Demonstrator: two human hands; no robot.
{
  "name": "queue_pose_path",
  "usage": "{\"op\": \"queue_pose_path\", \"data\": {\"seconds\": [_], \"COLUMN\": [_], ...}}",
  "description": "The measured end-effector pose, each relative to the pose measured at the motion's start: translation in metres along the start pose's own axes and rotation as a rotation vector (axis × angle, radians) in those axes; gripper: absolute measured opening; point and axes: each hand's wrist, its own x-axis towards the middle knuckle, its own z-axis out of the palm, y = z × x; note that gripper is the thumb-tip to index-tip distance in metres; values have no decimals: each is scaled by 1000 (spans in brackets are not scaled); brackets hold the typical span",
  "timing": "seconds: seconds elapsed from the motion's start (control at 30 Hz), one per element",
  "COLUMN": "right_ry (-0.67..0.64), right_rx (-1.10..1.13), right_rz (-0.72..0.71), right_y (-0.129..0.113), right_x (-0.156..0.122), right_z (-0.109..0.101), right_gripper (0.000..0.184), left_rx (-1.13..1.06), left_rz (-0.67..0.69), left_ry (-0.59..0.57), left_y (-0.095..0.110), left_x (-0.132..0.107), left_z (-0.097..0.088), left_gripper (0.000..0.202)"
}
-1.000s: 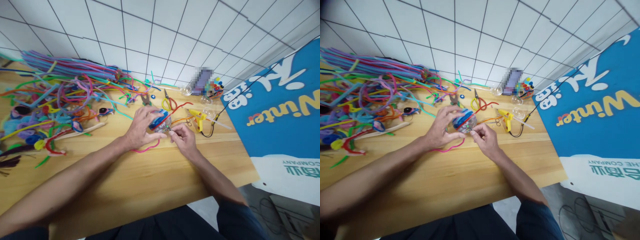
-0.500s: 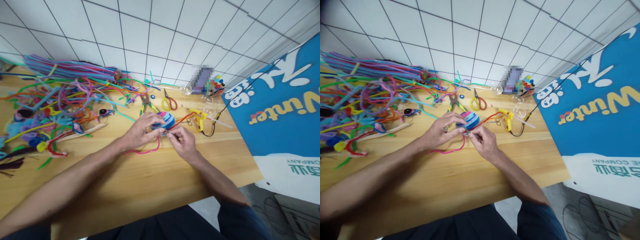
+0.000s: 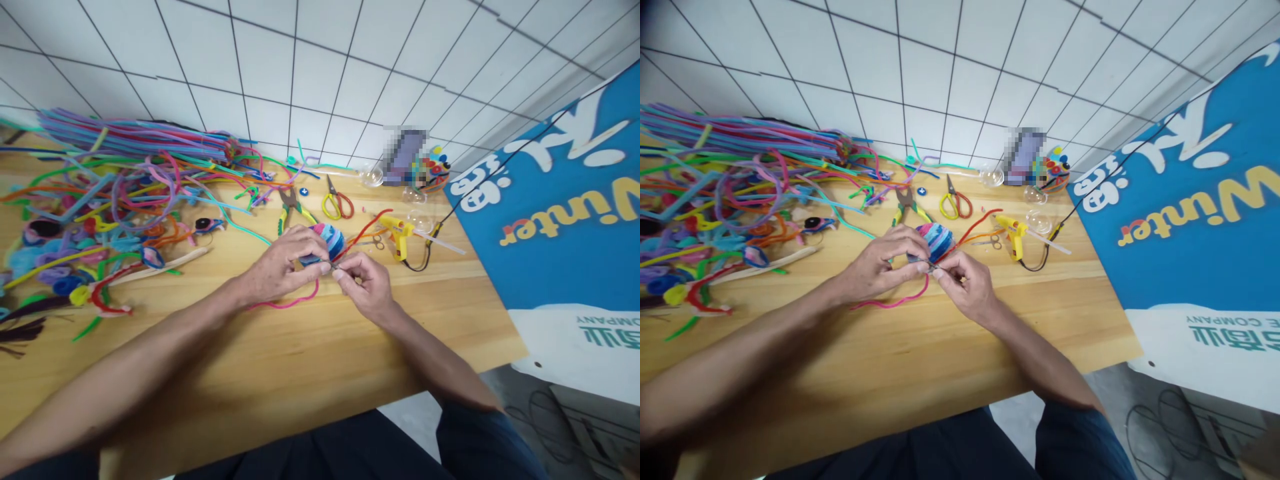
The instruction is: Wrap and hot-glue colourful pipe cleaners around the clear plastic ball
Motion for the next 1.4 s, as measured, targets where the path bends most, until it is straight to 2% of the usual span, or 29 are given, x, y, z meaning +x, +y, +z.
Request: {"op": "queue_pose_path", "data": {"seconds": [0.13, 0.27, 0.33, 0.47, 0.57, 0.63, 0.73, 0.87, 0.9, 1.03, 1.13, 1.3, 1.4], "right_ry": [-10, 185, 226, 245, 322, 339, 302, 262, 243, 155, 128, 65, 50], "right_rx": [150, 255, 257, 190, 24, -126, -282, -379, -392, -393, -378, -314, -343], "right_rz": [89, 70, 43, 15, -8, -48, -139, -223, -239, -282, -255, -154, -192], "right_y": [1, -2, -2, 2, 7, 9, 7, 3, 3, 7, 16, 29, 31], "right_x": [0, 6, 8, 9, 12, 15, 19, 18, 17, 16, 18, 19, 16], "right_z": [0, -8, -12, -17, -23, -28, -34, -33, -31, -28, -27, -21, -14], "right_gripper": [23, 27, 28, 23, 18, 15, 15, 13, 12, 10, 10, 12, 8], "left_rx": [-52, -65, -59, 41, 85, 95, 116, 184, 211, 232, 146, 66, 63], "left_rz": [-2, -32, -30, -22, -52, -73, -47, -30, -39, -60, -45, -102, -73], "left_ry": [22, 50, 113, 252, 252, 223, 176, 147, 134, 119, 147, 158, 166], "left_y": [0, -7, -13, -22, -27, -31, -40, -52, -55, -67, -75, -84, -86], "left_x": [-2, -5, -6, -9, -12, -15, -20, -26, -27, -28, -27, -28, -28], "left_z": [-1, 0, 0, 5, 11, 14, 19, 21, 21, 20, 21, 23, 25], "left_gripper": [20, 23, 23, 23, 28, 38, 55, 100, 105, 100, 108, 115, 116]}}
